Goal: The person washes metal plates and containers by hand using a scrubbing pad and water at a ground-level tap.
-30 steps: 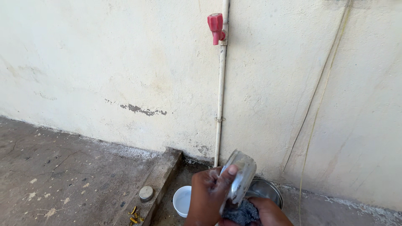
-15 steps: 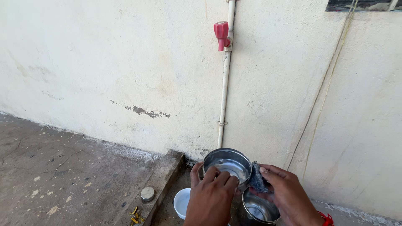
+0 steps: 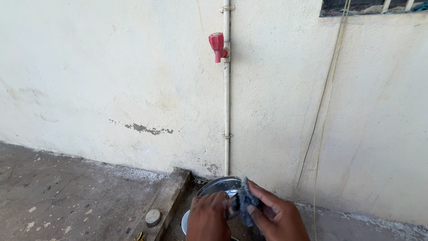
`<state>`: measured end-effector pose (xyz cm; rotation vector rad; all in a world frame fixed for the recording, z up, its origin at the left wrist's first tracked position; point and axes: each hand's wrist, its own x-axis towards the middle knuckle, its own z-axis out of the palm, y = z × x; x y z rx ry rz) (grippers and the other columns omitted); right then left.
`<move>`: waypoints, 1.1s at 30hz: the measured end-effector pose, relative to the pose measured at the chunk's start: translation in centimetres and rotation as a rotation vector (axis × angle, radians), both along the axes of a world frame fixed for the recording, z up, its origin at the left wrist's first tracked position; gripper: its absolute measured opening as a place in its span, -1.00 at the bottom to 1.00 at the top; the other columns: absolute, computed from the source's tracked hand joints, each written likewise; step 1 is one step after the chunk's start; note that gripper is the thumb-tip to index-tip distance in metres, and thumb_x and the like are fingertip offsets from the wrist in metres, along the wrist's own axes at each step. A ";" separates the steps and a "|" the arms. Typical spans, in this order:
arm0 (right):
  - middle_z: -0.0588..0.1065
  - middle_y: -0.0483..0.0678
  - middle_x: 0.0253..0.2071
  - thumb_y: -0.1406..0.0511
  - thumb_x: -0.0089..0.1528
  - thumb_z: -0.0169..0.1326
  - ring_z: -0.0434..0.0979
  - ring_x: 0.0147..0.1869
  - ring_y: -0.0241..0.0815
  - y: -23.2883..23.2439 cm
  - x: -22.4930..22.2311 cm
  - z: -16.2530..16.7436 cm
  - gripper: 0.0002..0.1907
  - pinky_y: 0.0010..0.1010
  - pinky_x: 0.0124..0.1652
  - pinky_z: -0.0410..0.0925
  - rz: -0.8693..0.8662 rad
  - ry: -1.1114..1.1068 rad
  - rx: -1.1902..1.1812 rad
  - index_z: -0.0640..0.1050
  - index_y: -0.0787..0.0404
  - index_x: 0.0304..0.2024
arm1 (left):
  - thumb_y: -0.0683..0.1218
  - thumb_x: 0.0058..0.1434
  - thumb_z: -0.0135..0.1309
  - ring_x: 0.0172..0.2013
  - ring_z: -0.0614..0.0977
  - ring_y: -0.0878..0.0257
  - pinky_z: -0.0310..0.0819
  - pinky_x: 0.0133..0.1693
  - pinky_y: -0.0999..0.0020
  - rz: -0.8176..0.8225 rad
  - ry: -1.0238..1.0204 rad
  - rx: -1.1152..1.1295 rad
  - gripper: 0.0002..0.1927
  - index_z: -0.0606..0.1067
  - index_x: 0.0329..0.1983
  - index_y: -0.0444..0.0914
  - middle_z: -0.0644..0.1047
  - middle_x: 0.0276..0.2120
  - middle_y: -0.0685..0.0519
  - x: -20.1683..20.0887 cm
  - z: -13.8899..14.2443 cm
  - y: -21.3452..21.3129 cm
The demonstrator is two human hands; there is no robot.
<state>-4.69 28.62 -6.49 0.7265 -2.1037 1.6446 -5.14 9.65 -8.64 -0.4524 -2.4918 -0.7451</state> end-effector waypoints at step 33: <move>0.69 0.03 -0.17 0.25 0.14 0.29 0.73 -0.12 -0.27 0.9 -0.6 5.3 -0.52 -0.41 -0.14 0.56 -0.209 -0.508 0.066 0.59 0.23 0.10 | -0.22 0.13 0.15 -0.29 0.72 0.09 0.42 -0.13 0.07 -0.142 0.190 0.122 -0.94 0.49 -0.39 -0.24 0.61 -0.44 0.00 -1.4 -0.7 1.1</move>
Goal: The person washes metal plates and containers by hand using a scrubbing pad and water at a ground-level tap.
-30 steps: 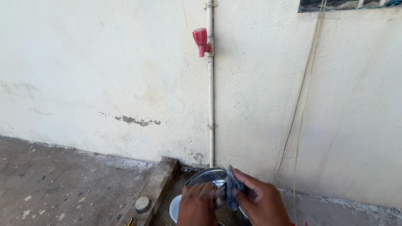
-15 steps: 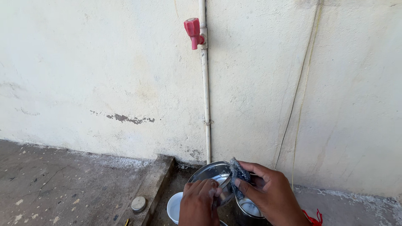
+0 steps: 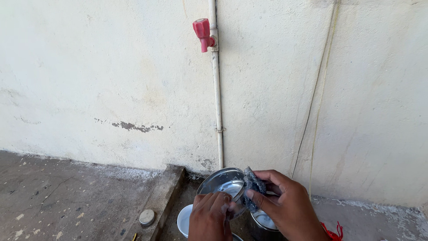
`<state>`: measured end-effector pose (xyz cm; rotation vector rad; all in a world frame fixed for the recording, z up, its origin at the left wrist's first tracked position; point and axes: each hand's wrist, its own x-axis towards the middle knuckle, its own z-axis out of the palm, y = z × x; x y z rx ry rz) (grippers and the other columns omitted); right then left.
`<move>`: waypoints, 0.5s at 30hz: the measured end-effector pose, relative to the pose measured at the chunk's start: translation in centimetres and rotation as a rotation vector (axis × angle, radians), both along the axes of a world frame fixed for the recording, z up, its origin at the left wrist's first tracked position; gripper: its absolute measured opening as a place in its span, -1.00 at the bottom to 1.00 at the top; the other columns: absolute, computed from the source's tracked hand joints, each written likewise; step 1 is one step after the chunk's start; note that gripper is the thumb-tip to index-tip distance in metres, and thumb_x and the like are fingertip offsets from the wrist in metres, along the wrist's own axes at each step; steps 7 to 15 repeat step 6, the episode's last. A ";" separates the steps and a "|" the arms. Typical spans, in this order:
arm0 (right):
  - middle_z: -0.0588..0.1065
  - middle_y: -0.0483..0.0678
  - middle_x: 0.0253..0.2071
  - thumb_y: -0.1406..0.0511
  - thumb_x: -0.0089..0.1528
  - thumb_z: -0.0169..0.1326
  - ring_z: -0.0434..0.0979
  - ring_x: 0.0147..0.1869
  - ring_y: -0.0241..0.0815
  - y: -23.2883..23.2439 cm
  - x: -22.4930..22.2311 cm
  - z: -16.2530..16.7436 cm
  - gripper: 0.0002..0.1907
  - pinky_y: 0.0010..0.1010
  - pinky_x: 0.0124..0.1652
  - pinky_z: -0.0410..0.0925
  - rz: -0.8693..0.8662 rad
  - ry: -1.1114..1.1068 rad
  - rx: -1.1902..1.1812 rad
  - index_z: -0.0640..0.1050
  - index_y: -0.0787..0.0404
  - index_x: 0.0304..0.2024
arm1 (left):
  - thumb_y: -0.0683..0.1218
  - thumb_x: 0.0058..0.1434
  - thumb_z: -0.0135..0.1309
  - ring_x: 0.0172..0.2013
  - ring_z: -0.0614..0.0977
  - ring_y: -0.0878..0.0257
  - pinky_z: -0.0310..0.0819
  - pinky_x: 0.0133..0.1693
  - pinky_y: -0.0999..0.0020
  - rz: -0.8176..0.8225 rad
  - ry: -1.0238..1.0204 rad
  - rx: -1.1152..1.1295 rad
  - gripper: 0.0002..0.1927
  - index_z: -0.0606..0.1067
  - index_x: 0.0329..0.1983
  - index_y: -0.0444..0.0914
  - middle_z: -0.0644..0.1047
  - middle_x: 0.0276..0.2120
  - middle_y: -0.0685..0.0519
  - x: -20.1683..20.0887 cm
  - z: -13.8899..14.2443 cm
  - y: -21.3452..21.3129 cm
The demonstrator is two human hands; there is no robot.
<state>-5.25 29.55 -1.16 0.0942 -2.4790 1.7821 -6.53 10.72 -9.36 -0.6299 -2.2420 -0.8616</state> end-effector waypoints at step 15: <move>0.69 0.06 -0.14 0.27 0.25 0.14 0.66 -0.08 -0.12 2.3 -2.6 -0.2 -0.65 -0.34 -0.12 0.54 -0.034 -0.202 -0.286 0.65 0.33 0.03 | -0.10 0.20 0.21 -0.29 0.73 0.19 0.47 -0.10 0.14 -0.116 0.023 0.053 -0.86 0.48 -0.40 -0.19 0.61 -0.46 0.05 0.3 -0.8 0.7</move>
